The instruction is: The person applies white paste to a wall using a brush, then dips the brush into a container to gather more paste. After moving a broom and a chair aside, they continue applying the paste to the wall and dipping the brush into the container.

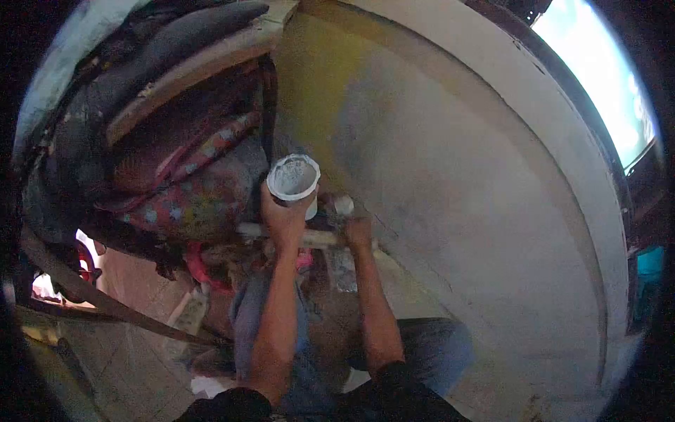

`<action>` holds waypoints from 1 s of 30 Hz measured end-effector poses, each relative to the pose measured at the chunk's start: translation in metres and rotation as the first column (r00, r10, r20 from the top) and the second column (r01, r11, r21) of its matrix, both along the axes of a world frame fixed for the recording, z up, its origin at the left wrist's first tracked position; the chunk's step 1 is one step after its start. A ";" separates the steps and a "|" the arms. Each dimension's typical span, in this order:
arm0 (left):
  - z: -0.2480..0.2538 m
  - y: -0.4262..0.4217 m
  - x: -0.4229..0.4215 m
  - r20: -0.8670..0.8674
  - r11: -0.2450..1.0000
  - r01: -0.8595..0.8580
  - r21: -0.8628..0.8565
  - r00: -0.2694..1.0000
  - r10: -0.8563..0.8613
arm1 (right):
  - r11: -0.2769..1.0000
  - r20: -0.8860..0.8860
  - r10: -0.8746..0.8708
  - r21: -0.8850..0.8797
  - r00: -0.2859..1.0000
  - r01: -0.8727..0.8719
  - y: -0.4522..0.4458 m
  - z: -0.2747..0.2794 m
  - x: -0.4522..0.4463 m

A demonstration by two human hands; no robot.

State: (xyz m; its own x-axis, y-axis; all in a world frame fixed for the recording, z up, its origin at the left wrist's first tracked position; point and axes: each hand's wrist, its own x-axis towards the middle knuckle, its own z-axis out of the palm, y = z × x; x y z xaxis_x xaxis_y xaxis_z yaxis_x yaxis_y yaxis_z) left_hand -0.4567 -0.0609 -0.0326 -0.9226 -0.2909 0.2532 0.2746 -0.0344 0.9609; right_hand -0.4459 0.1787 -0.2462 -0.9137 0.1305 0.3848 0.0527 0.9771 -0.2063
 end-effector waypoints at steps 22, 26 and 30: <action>-0.020 -0.002 -0.014 -0.035 0.998 0.065 -0.009 0.997 -0.065 | 0.078 0.207 -0.389 -0.963 0.897 0.256 -0.093 0.128 0.042; -0.032 0.002 -0.016 -0.019 0.996 0.058 -0.063 0.998 -0.059 | 0.500 0.057 -0.280 -0.844 0.958 0.196 -0.091 0.184 0.030; -0.022 -0.003 -0.014 0.030 0.996 0.077 -0.036 0.997 -0.076 | 0.295 -0.191 -0.291 -0.950 0.937 -0.102 -0.126 0.352 0.029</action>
State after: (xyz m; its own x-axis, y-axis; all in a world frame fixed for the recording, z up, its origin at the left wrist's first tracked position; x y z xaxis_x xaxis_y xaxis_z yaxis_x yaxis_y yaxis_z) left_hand -0.4702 -0.0634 -0.0544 -0.9487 -0.2102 0.2361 0.2453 -0.0182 0.9693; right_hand -0.4173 0.0528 0.1055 -0.7417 0.6547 0.1460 -0.1193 0.0854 -0.9892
